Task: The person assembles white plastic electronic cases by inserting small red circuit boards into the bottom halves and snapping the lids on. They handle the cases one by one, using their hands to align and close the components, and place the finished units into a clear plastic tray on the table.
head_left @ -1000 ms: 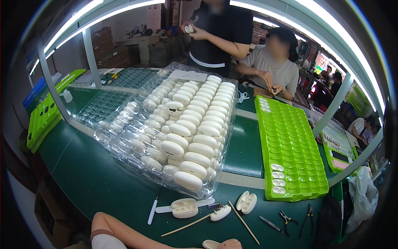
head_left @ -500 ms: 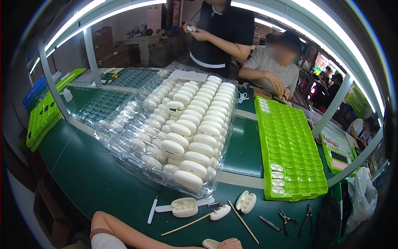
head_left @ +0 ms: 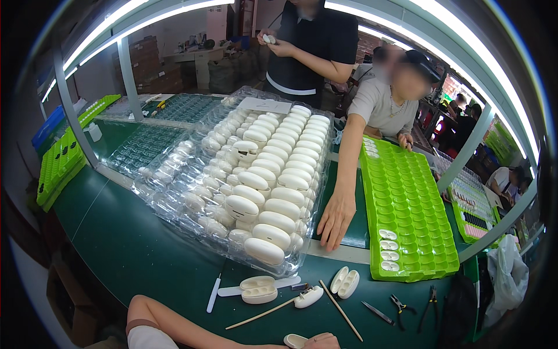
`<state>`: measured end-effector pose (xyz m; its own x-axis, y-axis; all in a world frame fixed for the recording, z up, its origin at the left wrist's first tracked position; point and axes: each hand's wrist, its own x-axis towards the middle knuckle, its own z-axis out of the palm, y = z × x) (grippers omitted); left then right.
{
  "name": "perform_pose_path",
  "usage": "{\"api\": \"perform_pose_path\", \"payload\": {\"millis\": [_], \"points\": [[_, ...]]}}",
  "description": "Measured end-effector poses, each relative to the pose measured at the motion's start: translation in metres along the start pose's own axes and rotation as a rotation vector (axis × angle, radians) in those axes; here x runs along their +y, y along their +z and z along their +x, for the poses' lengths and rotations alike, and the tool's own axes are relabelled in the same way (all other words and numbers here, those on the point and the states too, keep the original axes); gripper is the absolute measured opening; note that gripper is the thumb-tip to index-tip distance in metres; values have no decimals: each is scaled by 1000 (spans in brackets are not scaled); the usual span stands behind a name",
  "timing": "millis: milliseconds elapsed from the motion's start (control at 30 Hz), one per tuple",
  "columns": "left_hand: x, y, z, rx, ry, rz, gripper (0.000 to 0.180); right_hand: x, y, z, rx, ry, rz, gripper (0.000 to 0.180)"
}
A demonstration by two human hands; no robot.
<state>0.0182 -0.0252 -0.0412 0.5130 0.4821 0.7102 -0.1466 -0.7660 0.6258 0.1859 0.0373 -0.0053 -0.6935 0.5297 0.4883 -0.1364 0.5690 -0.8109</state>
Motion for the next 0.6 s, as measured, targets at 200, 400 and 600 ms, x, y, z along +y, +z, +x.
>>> {"api": "perform_pose_path", "payload": {"millis": [200,400,600], "points": [[3,-12,9,-29,59,53,10,-1,-1,1,7,9,-15,15],[8,-26,6,-330,-83,85,24,7,-1,-3,-56,59,138,15],[4,-27,6,-435,-118,77,28,1,-1,4,15,-18,-17,14]]}}
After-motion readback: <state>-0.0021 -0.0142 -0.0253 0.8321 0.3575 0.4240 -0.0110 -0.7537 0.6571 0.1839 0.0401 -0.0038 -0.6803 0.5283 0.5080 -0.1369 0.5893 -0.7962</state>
